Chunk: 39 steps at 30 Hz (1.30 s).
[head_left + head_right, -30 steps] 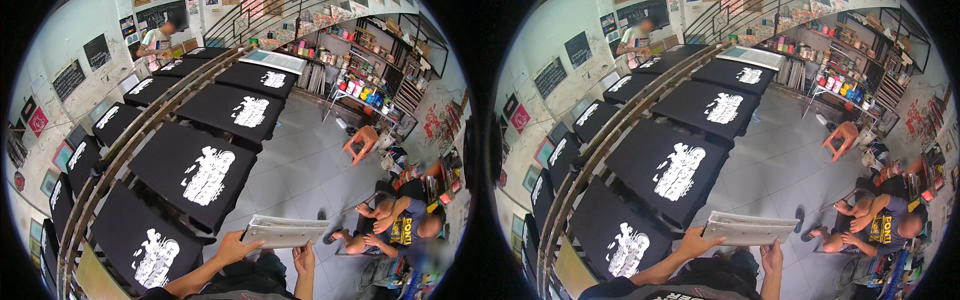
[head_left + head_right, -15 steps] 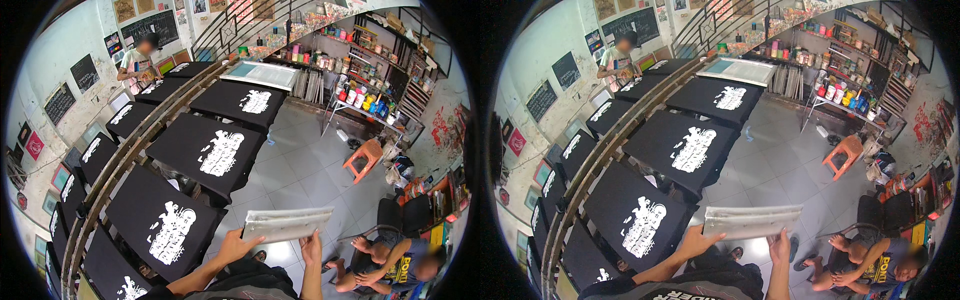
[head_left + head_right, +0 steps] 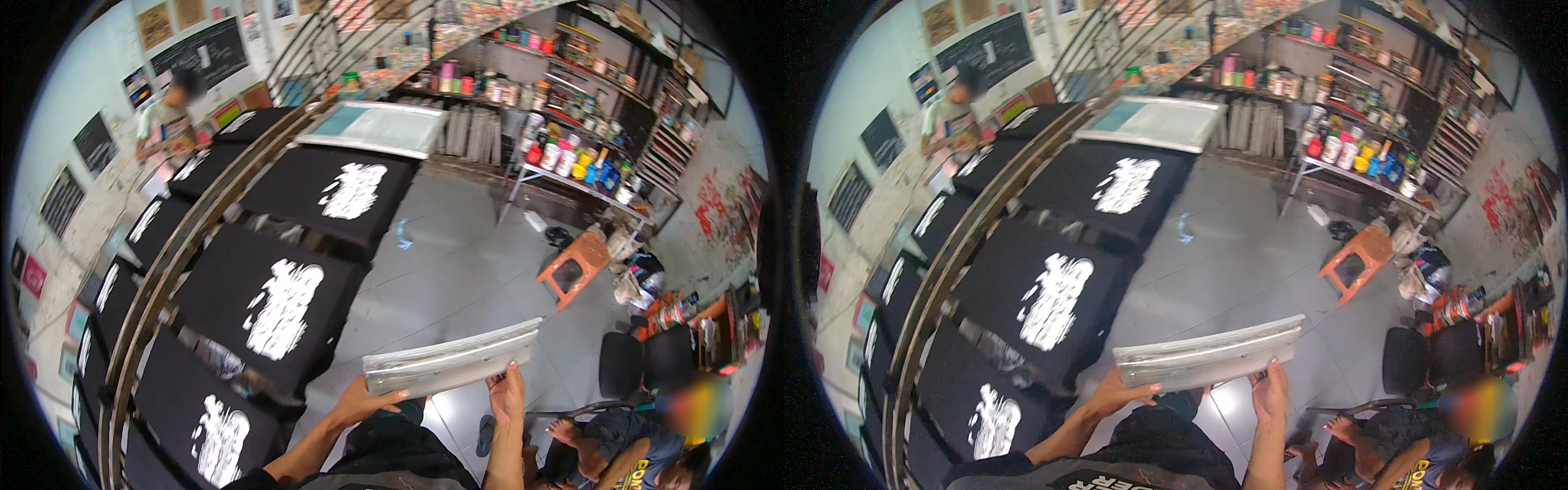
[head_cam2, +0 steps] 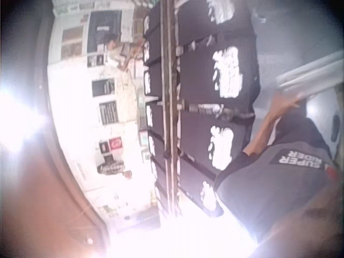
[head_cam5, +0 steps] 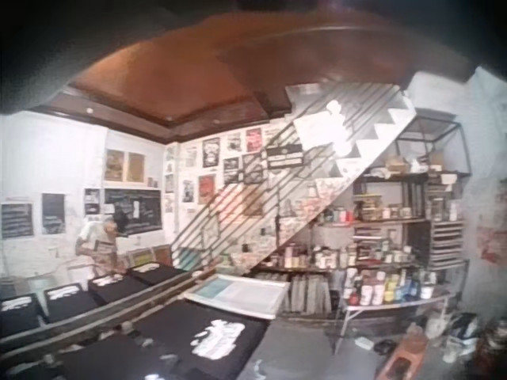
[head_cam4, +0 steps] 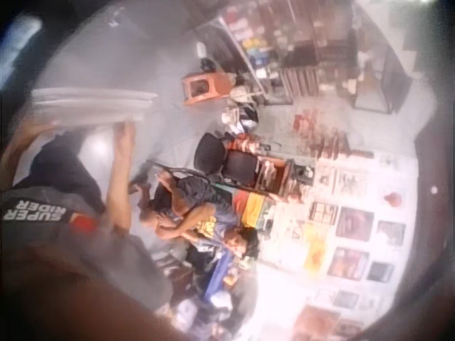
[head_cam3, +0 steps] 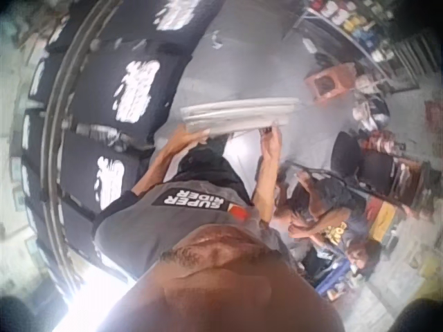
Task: The person performs screen printing by pulling a squeegee across a screen to transfer ink onto black t-shirts laid out on a table. After printing, the person lifts the screen, moves it to another shirt, and repeats the process. The person also carries the screen to a nearby area and places it against a wall.
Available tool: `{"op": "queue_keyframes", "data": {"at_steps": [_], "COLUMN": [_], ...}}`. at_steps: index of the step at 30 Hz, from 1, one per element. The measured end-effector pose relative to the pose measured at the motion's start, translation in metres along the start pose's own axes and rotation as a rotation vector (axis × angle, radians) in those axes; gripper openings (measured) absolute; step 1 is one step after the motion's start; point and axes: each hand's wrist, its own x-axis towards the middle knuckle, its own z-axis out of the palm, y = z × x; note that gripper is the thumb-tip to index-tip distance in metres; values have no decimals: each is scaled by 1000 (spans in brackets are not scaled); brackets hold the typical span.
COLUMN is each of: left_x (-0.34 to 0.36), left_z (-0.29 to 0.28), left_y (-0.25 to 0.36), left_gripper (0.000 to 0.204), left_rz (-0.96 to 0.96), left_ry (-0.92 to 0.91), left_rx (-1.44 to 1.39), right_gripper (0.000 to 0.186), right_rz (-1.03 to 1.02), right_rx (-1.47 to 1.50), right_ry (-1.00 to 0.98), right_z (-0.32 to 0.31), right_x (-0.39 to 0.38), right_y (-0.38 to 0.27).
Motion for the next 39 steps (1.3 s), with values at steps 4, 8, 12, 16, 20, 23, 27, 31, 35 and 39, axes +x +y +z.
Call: {"op": "queue_keyframes", "data": {"at_steps": [4,8,12,16,20,23,27,31,35,39], "left_x": [107,224,332,409,479,534,585,647,700,759], "left_z": [20,60,112,180,246,303,374,452,519,570], "left_y": [34,83,105,121,115,101,109,152,210,232], "left_gripper": [61,65,68,63,61,63,63,61,52,45], "left_rz": [-23,-38,-111,-119,-161,-267,-284,-228,-93,-60], "left_ry": [-26,-112,-353,-467,-560,-613,-592,-634,-712,-768], "left_rx": [-130,0,157,261,371,420,500,610,660,660], "right_gripper": [52,56,57,50,50,50,59,77,64,54], "right_rz": [-43,-82,-158,-243,-304,-289,-330,-335,-139,55], "right_rx": [8,-23,-49,85,216,228,158,31,-314,-532], "right_ry": [64,105,246,429,597,702,866,793,603,381], "right_z": [2,-29,-66,-103,-156,-204,-239,-292,-344,-358], "right_x": [81,155,194,216,233,248,282,325,339,366], "right_y": [-35,-88,-144,-175,-181,-199,-256,-338,-433,-522]}}
